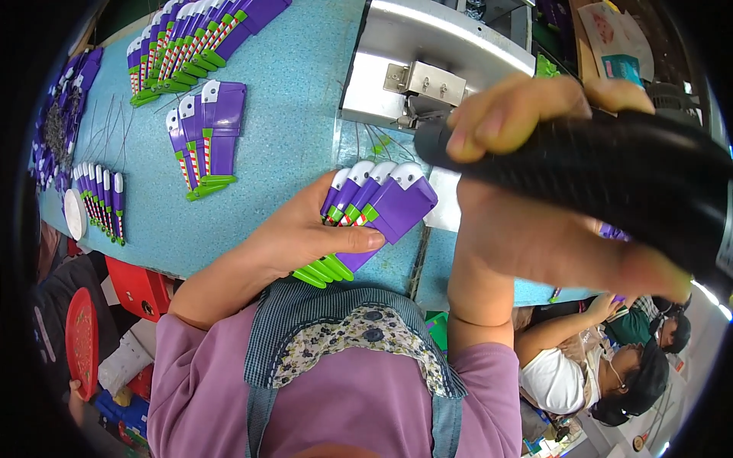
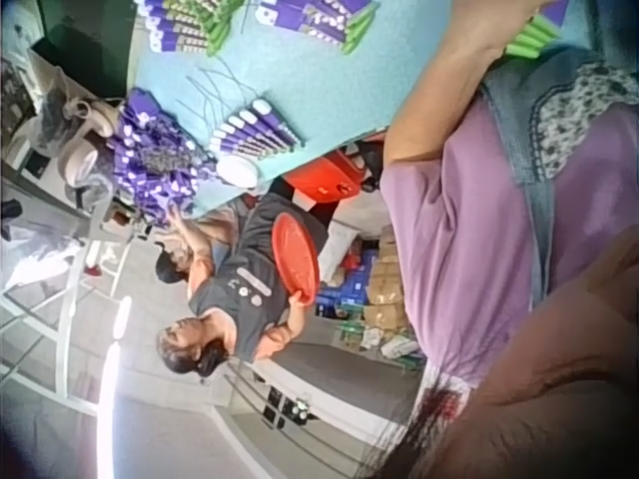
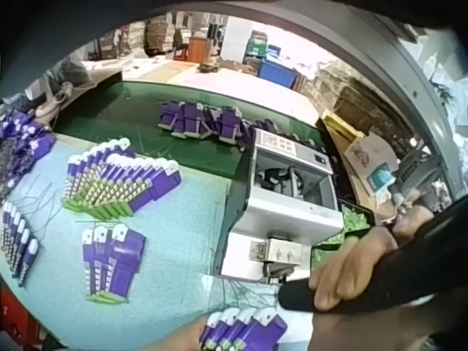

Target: The person assembles plastic toy components by hand and fastens them with screws using an electric screwdriver.

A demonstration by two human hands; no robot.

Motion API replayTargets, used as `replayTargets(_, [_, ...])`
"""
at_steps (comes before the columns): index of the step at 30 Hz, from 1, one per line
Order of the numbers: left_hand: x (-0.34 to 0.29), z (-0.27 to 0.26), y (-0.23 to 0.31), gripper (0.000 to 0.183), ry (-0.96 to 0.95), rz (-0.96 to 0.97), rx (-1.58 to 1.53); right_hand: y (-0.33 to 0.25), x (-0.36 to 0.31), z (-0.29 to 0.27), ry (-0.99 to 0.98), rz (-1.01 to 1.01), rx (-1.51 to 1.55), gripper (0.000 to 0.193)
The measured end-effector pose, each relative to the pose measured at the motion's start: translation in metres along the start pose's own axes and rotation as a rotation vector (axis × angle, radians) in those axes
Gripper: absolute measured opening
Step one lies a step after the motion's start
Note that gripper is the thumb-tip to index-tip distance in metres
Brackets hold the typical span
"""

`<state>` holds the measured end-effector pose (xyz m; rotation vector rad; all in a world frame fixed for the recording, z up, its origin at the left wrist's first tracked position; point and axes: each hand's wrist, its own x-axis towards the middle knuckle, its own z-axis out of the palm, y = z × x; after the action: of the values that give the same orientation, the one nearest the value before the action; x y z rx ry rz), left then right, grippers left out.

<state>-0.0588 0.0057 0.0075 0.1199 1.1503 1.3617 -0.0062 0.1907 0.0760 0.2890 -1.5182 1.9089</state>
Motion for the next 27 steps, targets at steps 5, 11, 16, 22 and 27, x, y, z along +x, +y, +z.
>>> replayTargets(5, [0.001, -0.004, 0.0, 0.068, -0.054, -0.001, 0.034, 0.007, -0.022, 0.025, 0.0, 0.047, -0.036, 0.091])
replayTargets(11, [0.002, -0.004, -0.004, 0.062, -0.054, 0.023, -0.036, 0.009, -0.026, 0.022, -0.003, 0.074, -0.075, 0.093])
replayTargets(16, [0.002, -0.001, 0.007, 0.059, -0.094, 0.029, -0.055, 0.007, -0.017, 0.023, -0.077, 0.068, -0.036, 0.091])
replayTargets(22, [0.0, 0.004, 0.01, 0.06, -0.206, -0.022, -0.066, 0.01, -0.024, 0.012, -0.107, 0.086, -0.063, 0.091])
replayTargets(27, [0.003, 0.001, 0.004, 0.057, -0.147, 0.04, -0.039, -0.001, -0.017, 0.026, 0.008, 0.019, -0.019, 0.093])
